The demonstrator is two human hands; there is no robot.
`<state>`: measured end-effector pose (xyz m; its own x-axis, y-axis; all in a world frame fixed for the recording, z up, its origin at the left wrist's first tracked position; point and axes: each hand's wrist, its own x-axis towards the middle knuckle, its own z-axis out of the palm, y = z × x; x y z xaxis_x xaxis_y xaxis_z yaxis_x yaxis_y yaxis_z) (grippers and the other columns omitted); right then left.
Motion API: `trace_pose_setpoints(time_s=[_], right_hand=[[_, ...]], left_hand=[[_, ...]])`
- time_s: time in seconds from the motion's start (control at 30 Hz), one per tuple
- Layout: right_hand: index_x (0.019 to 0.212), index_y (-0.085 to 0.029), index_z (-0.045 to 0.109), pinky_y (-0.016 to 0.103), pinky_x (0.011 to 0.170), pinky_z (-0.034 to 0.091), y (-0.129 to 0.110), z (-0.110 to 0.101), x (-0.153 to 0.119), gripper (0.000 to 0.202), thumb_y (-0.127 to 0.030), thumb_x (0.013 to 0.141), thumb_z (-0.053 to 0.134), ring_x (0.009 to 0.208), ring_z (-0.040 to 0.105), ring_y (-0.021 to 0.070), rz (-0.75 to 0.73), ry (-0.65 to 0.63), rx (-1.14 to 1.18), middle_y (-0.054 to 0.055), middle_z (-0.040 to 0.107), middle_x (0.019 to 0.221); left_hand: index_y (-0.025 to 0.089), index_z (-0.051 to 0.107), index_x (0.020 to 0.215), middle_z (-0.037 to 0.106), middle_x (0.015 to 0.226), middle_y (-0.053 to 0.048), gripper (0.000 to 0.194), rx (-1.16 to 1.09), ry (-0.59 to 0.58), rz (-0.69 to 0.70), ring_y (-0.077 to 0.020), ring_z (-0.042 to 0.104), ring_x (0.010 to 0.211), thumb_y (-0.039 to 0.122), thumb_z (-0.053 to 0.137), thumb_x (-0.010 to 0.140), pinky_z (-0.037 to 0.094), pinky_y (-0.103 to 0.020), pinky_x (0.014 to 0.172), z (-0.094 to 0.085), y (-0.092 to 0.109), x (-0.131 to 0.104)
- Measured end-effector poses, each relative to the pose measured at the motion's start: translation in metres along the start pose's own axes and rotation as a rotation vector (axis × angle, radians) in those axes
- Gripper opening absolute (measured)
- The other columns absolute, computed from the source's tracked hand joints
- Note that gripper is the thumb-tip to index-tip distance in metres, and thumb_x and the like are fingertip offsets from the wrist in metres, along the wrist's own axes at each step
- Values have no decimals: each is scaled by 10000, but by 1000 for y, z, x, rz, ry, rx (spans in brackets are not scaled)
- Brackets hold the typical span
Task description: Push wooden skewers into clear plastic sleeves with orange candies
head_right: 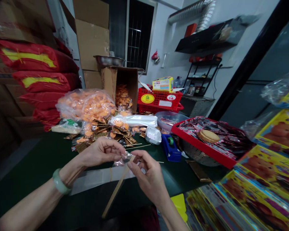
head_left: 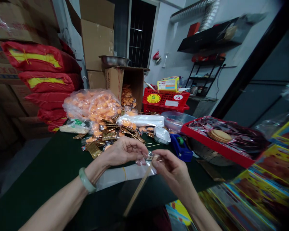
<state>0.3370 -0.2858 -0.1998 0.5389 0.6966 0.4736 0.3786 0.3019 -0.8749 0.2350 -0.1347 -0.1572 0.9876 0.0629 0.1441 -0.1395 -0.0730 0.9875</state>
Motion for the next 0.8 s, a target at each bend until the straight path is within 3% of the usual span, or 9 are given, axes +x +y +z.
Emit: trace_pose_setpoints(time_s=[0.1,0.2,0.27,0.3,0.4,0.5,0.67,0.8], right_hand=[[628,-144,575,170,414,360,0,-1,2,228,-330,759,564,454,433,69,69,-137,-17,-14,507,528],[526,-153,513,174,383,346,3,-1,2,297,-351,740,570,395,417,68,105,-62,-11,-27,475,440],[507,-160,484,174,365,339,6,1,2,303,-349,722,584,362,408,65,114,12,6,-32,469,408],[507,-161,479,173,360,336,7,2,2,300,-347,718,586,353,404,64,113,36,20,-33,468,402],[508,-163,469,171,355,328,10,6,3,295,-341,712,586,346,396,61,109,53,59,-37,462,394],[514,-165,462,164,359,316,9,9,6,298,-349,716,583,352,383,55,87,25,92,-46,444,395],[558,-167,480,160,367,330,6,8,13,316,-423,694,607,379,391,44,142,-215,233,-22,518,519],[655,-160,512,157,387,348,7,0,19,298,-441,743,557,395,418,47,177,-346,227,-31,490,518]], left_hand=[[131,597,917,630,798,-34,245,-20,22,17,-95,589,589,205,658,692,470,-209,563,2,3,1],[139,545,987,606,898,-57,351,-72,227,82,-106,604,559,237,677,678,465,-204,487,1,2,3],[130,532,984,605,881,-70,358,-113,384,105,-132,615,582,322,651,707,454,-203,454,0,-2,4],[123,539,972,611,856,-77,362,-127,408,94,-142,615,594,385,613,733,445,-203,444,0,-5,3],[98,609,843,632,744,-76,402,-70,292,-10,-133,584,594,484,567,741,418,-195,462,5,-13,1],[88,619,615,604,559,-41,355,29,261,-49,-103,533,525,434,645,689,400,-196,514,14,-16,-1],[109,586,555,583,513,-27,400,-59,225,41,-112,519,505,483,624,690,381,-206,513,15,-27,1],[117,562,543,553,513,-12,423,53,223,27,-95,474,496,487,561,748,347,-190,497,6,-39,9]])
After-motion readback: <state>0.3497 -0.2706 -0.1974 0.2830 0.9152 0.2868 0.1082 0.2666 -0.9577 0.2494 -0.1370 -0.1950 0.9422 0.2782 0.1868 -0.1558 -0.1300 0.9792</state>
